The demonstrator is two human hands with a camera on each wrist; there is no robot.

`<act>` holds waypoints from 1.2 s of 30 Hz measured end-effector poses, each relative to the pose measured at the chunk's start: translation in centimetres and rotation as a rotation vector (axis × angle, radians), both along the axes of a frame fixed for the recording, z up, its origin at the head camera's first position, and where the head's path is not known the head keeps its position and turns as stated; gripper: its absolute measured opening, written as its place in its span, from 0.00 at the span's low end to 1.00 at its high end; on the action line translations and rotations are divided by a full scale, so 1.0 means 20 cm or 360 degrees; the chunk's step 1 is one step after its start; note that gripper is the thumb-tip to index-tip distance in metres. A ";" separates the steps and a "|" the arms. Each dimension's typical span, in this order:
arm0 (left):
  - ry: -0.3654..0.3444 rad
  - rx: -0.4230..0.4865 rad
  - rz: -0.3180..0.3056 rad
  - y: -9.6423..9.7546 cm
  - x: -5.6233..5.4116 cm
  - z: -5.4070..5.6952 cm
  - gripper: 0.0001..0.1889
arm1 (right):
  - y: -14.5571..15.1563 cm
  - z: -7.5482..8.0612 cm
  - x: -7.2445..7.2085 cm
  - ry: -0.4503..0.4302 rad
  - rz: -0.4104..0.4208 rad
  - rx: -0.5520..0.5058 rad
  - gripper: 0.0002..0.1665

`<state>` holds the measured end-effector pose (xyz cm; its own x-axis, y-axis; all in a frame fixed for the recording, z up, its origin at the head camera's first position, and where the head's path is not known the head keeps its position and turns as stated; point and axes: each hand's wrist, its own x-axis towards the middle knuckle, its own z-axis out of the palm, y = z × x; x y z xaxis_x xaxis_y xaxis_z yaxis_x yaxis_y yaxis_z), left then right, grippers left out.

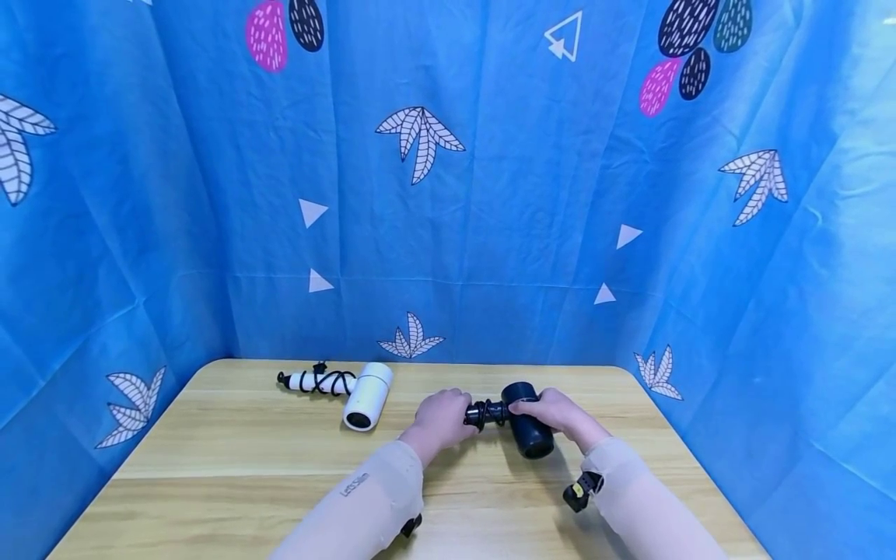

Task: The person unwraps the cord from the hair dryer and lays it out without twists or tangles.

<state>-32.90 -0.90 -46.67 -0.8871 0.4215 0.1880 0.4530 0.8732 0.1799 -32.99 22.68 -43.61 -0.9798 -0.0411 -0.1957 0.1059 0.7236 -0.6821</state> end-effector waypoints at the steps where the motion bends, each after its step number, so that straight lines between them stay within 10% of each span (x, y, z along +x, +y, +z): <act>1: 0.0010 0.0001 0.0003 0.00 0.00 0.00 0.22 | 0.00 0.00 0.00 0.0007 0.0002 -0.0008 0.35; 36: -0.0034 0.0204 -0.0010 -0.07 0.06 0.10 0.18 | -0.05 0.07 0.04 0.0100 -0.0004 -0.0054 0.34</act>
